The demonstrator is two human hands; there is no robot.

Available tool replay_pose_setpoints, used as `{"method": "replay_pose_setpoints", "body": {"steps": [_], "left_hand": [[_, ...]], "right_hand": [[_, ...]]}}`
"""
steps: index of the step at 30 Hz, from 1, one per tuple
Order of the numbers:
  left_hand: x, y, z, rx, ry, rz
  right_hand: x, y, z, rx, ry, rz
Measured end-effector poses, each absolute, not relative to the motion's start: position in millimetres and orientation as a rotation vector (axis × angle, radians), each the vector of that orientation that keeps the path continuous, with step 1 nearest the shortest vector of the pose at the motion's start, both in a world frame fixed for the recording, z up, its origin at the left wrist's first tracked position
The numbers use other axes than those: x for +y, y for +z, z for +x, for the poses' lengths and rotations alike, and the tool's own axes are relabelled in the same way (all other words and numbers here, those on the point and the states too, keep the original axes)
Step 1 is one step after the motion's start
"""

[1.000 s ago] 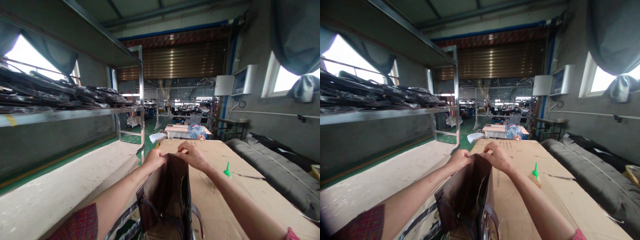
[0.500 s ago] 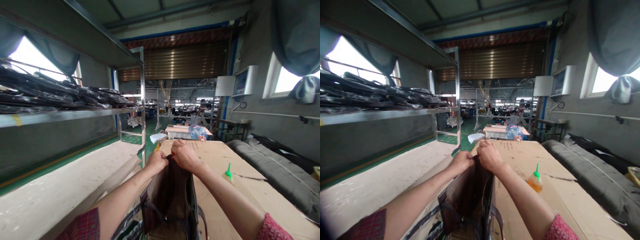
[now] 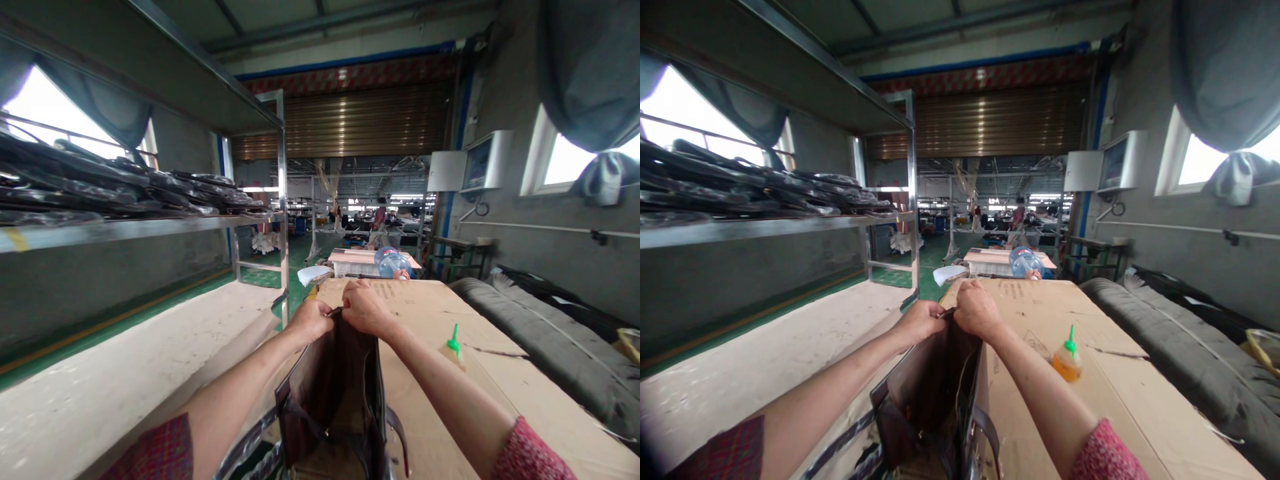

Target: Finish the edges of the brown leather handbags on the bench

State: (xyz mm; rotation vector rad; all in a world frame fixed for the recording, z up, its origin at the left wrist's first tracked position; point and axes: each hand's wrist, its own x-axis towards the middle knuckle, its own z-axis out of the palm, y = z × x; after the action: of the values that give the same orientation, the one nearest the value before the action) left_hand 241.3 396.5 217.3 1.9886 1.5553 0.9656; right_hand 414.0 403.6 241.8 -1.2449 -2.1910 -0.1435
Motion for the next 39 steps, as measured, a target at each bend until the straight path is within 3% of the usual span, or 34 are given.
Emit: {"method": "replay_pose_setpoints", "body": {"steps": [5,14,18,28,39], "left_hand": [[397.1,220.4,236.8,1.418,1.002,1.917],[390.5,225.9,236.8,1.524,0.999,1.894],[390.6,227.2,234.7,1.623,0.965,1.981],[393.6,222.6,231.9,1.499,0.992,1.951],[396.6,225.2,230.1,1.508,1.024,1.915]], "right_hand": [[406.1,244.6,407.4,-2.189,-0.018,-1.429],[391.2,246.6,408.0,-2.307,-0.178,-1.193],[392.0,239.4,407.1,-2.363,-0.099,-1.073],[405.2,243.0,397.7,-2.123,0.079,-1.496],[401.0,248.3,403.0,-2.147,0.105,-1.421]]}}
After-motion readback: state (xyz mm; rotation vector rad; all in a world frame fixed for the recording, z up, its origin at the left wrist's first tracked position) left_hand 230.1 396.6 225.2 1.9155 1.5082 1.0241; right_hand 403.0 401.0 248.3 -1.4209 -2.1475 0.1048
